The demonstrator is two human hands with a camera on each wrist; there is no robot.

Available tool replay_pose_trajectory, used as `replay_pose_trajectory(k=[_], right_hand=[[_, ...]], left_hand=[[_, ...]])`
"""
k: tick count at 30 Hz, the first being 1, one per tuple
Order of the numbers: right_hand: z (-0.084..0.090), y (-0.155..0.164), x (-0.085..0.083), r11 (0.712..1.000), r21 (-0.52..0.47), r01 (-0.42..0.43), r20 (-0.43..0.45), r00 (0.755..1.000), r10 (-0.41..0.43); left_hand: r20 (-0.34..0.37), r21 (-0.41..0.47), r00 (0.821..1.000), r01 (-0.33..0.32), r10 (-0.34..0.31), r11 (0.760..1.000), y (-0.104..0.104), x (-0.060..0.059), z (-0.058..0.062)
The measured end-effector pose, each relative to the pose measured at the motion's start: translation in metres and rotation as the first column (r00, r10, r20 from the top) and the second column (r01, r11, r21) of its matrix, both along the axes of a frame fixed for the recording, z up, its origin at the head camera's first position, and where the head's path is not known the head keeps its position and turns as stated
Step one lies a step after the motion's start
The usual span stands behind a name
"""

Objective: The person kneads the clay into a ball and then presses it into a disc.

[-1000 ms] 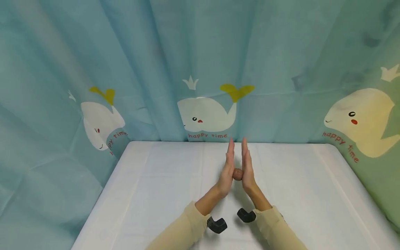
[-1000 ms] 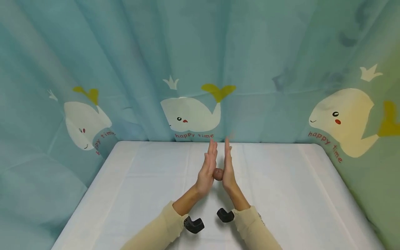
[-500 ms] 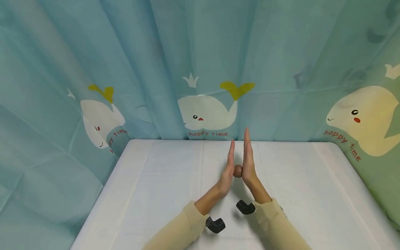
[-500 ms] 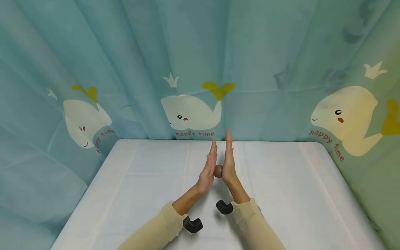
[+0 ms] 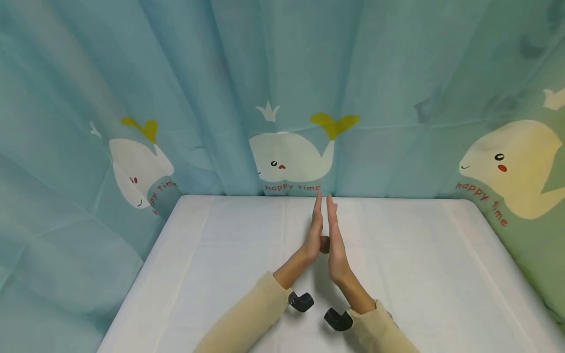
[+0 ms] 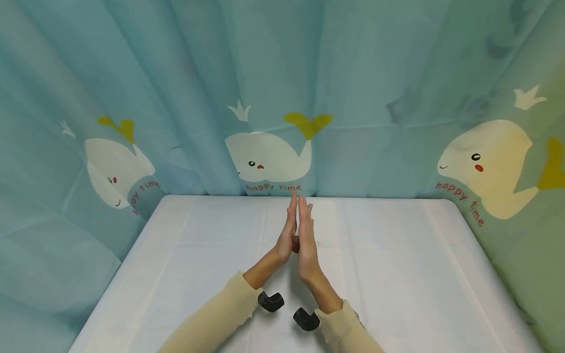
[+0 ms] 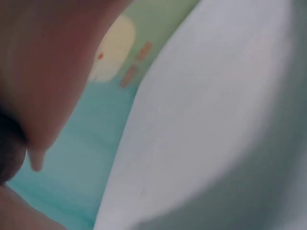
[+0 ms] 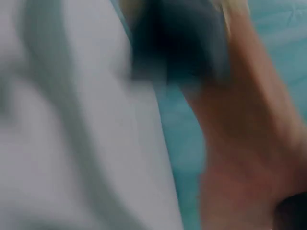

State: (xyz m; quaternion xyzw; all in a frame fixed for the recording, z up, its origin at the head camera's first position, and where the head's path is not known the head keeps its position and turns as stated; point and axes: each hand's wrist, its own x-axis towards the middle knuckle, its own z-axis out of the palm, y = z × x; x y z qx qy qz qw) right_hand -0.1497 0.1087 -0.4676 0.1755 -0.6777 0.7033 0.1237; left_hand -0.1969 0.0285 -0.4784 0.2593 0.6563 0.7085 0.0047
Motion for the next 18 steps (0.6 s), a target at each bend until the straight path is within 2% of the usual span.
replay_pose_trajectory(k=[2, 5, 7, 9, 12, 14, 16, 18], right_hand=[[0.005, 0.006, -0.008, 0.998, 0.042, 0.05, -0.003, 0.999, -0.05], [0.006, 0.018, -0.024, 0.993, 0.071, 0.099, 0.015, 0.995, -0.101], [0.002, 0.024, -0.031, 0.993, 0.072, 0.092, 0.04, 0.995, -0.096], [-0.006, 0.028, -0.033, 0.997, 0.051, 0.052, 0.08, 0.995, -0.056], [-0.016, 0.025, -0.028, 1.0, -0.003, -0.001, 0.098, 0.995, 0.002], [-0.019, 0.019, -0.02, 0.998, -0.047, -0.032, 0.078, 0.996, 0.035], [-0.017, 0.011, -0.011, 0.996, -0.071, -0.051, 0.031, 0.998, 0.053], [-0.012, 0.005, -0.002, 0.995, -0.076, -0.063, -0.01, 0.998, 0.062]], left_hand=[[0.037, 0.006, 0.999, 0.023, -0.023, 1.0, 0.002, 0.009, -0.004], [0.1, 0.055, 0.993, 0.05, -0.055, 0.997, 0.005, 0.022, -0.002], [0.123, 0.111, 0.989, 0.065, -0.079, 0.992, 0.006, 0.027, 0.003], [0.127, 0.168, 0.986, 0.087, -0.109, 0.982, 0.005, 0.03, 0.011], [0.088, 0.168, 0.989, 0.1, -0.116, 0.981, 0.002, 0.028, 0.024], [0.064, 0.135, 0.994, 0.082, -0.092, 0.987, 0.001, 0.023, 0.029], [0.035, 0.071, 0.998, 0.042, -0.044, 0.997, 0.0, 0.016, 0.028], [0.015, 0.036, 1.0, -0.002, 0.001, 0.999, 0.0, 0.008, 0.022]])
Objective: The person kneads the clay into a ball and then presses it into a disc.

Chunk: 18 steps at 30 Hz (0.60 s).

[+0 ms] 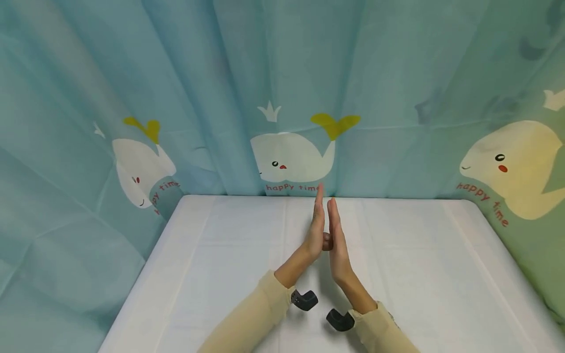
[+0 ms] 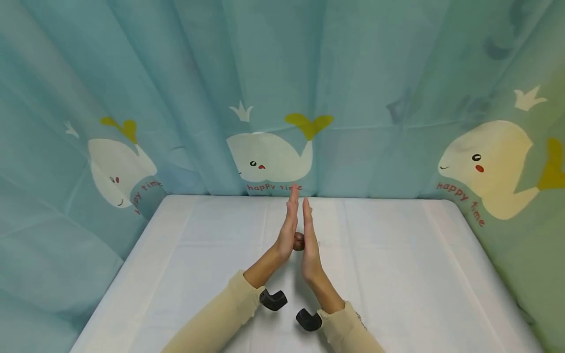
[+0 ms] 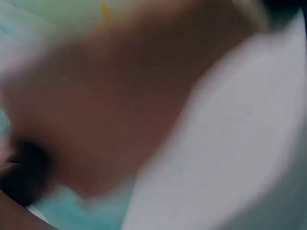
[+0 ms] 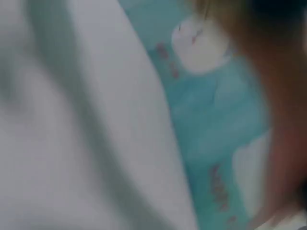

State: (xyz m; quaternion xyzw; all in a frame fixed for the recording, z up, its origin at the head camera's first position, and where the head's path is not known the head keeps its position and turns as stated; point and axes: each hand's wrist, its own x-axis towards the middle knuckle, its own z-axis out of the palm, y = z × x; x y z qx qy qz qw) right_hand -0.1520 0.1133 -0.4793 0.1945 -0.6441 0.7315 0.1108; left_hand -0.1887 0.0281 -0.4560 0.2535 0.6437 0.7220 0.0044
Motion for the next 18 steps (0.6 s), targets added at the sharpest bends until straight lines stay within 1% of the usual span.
replay_pose_trajectory(k=[1, 3, 5, 6, 7, 9, 11, 12, 14, 15, 16, 18], right_hand=[[0.004, -0.002, 0.003, 1.0, 0.001, 0.0, -0.015, 1.0, 0.0], [0.012, -0.002, 0.004, 1.0, 0.024, 0.014, -0.028, 1.0, -0.013], [0.016, 0.002, -0.003, 0.998, 0.037, 0.04, -0.019, 0.999, -0.04], [0.017, 0.006, -0.008, 0.998, 0.044, 0.052, -0.004, 0.999, -0.052], [0.016, 0.01, -0.014, 0.997, 0.047, 0.056, 0.008, 0.998, -0.057], [0.011, 0.017, -0.025, 0.998, 0.037, 0.054, 0.035, 0.998, -0.055], [0.003, 0.02, -0.029, 0.999, 0.022, 0.041, 0.065, 0.997, -0.042], [-0.001, 0.018, -0.028, 0.999, 0.021, 0.031, 0.075, 0.997, -0.033], [-0.008, 0.012, -0.021, 1.0, 0.006, 0.006, 0.092, 0.996, -0.006], [-0.01, 0.008, -0.016, 1.0, 0.0, -0.001, 0.098, 0.995, 0.001], [-0.011, 0.004, -0.01, 1.0, -0.004, -0.004, 0.101, 0.995, 0.004], [-0.008, -0.001, -0.001, 1.0, -0.001, -0.009, 0.09, 0.996, 0.009]], left_hand=[[-0.01, -0.009, 1.0, -0.015, 0.015, 1.0, 0.0, -0.003, -0.005], [-0.017, -0.027, 1.0, -0.018, 0.018, 0.999, 0.001, -0.005, -0.013], [-0.021, -0.044, 1.0, -0.002, 0.002, 0.999, 0.001, -0.002, -0.02], [-0.024, -0.051, 1.0, 0.013, -0.014, 0.999, 0.002, 0.0, -0.022], [-0.024, -0.059, 0.999, 0.027, -0.029, 0.998, 0.002, 0.003, -0.022], [-0.033, -0.071, 0.999, 0.039, -0.042, 0.997, 0.004, 0.01, -0.019], [-0.058, -0.07, 0.998, 0.036, -0.04, 0.997, 0.004, 0.012, -0.013], [-0.065, -0.064, 0.997, 0.028, -0.032, 0.998, 0.004, 0.012, -0.01], [-0.071, -0.081, 0.997, -0.018, 0.012, 0.997, 0.001, 0.007, -0.006], [-0.063, -0.099, 0.997, -0.045, 0.039, 0.994, 0.0, 0.004, -0.005], [-0.06, -0.129, 0.996, -0.079, 0.072, 0.988, -0.001, 0.001, -0.005], [-0.04, -0.207, 0.99, -0.14, 0.134, 0.968, -0.003, -0.005, -0.007]])
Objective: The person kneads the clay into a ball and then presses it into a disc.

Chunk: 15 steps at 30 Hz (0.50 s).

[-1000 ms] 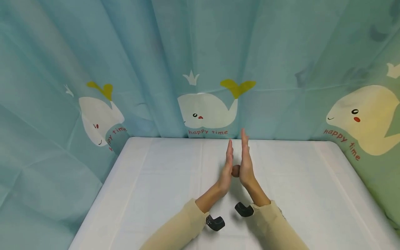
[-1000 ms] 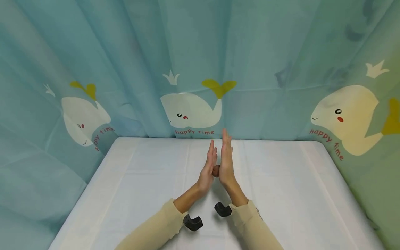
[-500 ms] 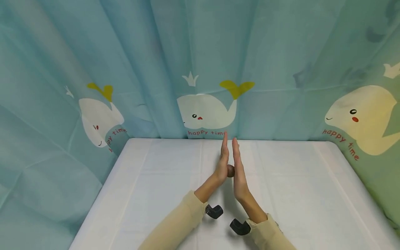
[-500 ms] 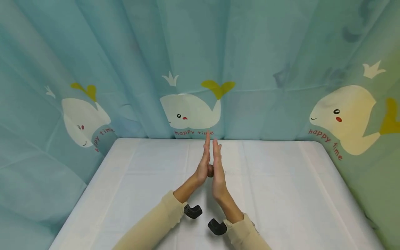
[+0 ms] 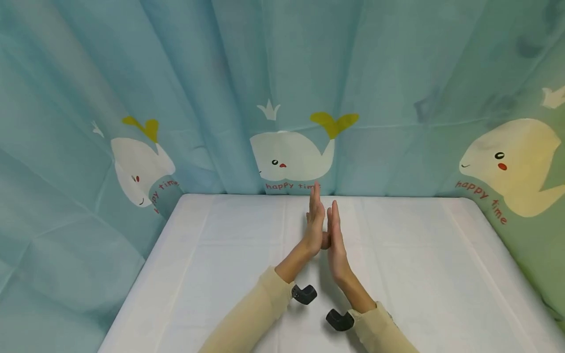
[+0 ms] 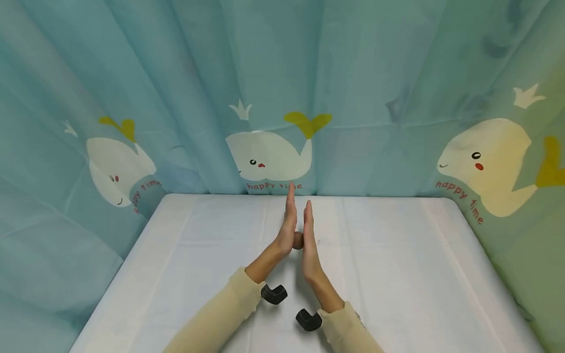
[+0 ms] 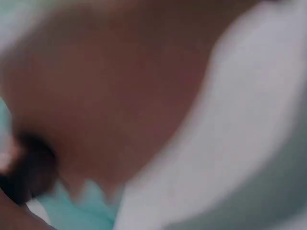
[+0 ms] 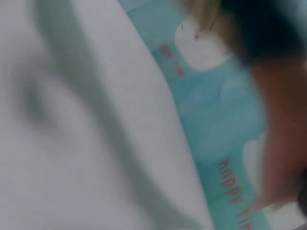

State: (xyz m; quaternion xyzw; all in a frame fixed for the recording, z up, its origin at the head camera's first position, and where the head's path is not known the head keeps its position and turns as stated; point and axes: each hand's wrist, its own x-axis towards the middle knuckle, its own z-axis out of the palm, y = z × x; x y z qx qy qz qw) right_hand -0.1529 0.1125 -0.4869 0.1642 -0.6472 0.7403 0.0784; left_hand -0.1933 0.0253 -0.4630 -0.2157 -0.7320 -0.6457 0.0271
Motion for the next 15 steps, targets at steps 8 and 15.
replay_pose_trajectory(k=[8, 15], right_hand=[[0.021, 0.016, -0.021, 0.996, 0.048, 0.073, -0.055, 0.996, -0.07], [0.003, 0.013, -0.012, 1.0, 0.006, 0.004, 0.037, 0.999, -0.005]], left_hand=[[0.033, 0.083, 0.993, 0.106, -0.109, 0.991, 0.007, 0.014, -0.008], [0.013, 0.156, 0.995, 0.095, -0.098, 0.983, 0.005, 0.01, 0.0]])
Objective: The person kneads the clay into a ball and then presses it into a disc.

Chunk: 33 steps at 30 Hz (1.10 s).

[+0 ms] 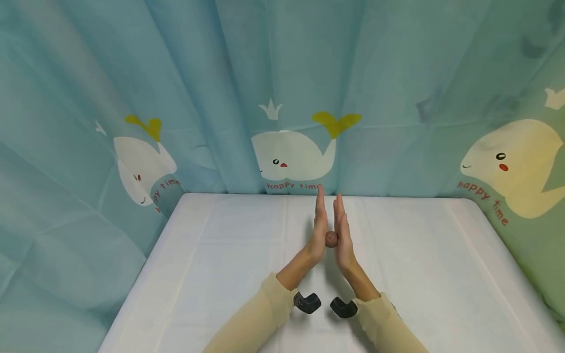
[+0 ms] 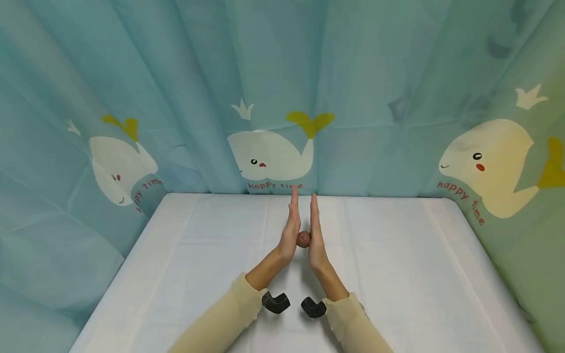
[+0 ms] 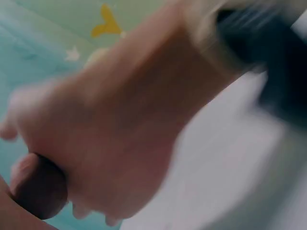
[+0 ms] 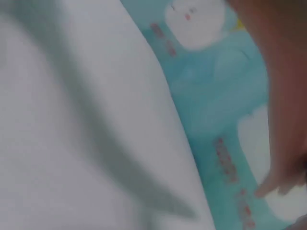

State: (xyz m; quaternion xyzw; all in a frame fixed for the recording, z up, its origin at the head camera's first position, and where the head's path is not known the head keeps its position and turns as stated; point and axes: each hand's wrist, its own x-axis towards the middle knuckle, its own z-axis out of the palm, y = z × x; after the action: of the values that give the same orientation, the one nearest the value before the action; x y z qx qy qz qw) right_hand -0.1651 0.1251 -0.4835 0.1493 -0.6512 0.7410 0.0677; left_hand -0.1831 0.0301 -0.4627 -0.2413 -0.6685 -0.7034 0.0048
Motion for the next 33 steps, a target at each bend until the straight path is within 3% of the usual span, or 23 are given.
replay_pose_trajectory(k=[3, 5, 7, 10, 13, 16, 19, 23, 27, 30, 33], right_hand=[[0.004, -0.01, 0.013, 0.999, 0.014, -0.041, -0.05, 0.998, 0.042], [0.012, -0.013, 0.015, 0.999, 0.025, -0.044, -0.097, 0.994, 0.046], [0.021, -0.011, 0.01, 0.999, 0.035, -0.021, -0.123, 0.992, 0.025], [0.026, 0.0, -0.004, 0.998, 0.051, 0.024, -0.095, 0.995, -0.019], [0.018, 0.008, -0.013, 1.0, 0.024, 0.007, -0.007, 1.0, -0.007], [0.004, 0.006, -0.009, 0.998, -0.053, -0.024, 0.067, 0.997, 0.028], [-0.002, -0.005, 0.004, 0.994, -0.098, -0.055, 0.056, 0.997, 0.06], [0.006, -0.015, 0.021, 0.996, -0.049, -0.068, -0.036, 0.997, 0.067], [0.022, -0.007, 0.017, 0.999, -0.033, 0.007, -0.084, 0.996, -0.01], [0.026, 0.004, 0.003, 0.998, -0.049, 0.05, -0.038, 0.998, -0.052], [0.017, 0.011, -0.006, 0.996, -0.073, 0.042, 0.06, 0.998, -0.037]], left_hand=[[0.014, -0.074, 0.995, -0.103, 0.104, 0.992, -0.004, -0.011, -0.003], [0.013, -0.118, 0.991, -0.134, 0.137, 0.984, -0.005, -0.014, -0.007], [0.021, -0.117, 0.994, -0.101, 0.104, 0.988, -0.003, -0.011, -0.011], [0.029, -0.048, 0.999, -0.017, 0.018, 0.999, 0.002, 0.0, -0.015], [0.022, 0.058, 0.999, 0.039, -0.041, 0.998, 0.005, 0.008, -0.008], [0.008, 0.107, 0.999, 0.047, -0.048, 0.993, 0.005, 0.01, 0.003], [0.001, 0.083, 1.0, -0.009, 0.009, 0.996, 0.001, 0.004, 0.006], [-0.015, -0.046, 0.993, -0.116, 0.116, 0.992, -0.005, -0.005, -0.005], [-0.029, -0.132, 0.998, -0.051, 0.047, 0.99, -0.002, 0.0, -0.015], [-0.035, -0.054, 0.999, 0.035, -0.037, 0.998, 0.003, 0.009, -0.017], [-0.045, 0.009, 0.997, 0.068, -0.068, 0.998, 0.007, 0.017, -0.014]])
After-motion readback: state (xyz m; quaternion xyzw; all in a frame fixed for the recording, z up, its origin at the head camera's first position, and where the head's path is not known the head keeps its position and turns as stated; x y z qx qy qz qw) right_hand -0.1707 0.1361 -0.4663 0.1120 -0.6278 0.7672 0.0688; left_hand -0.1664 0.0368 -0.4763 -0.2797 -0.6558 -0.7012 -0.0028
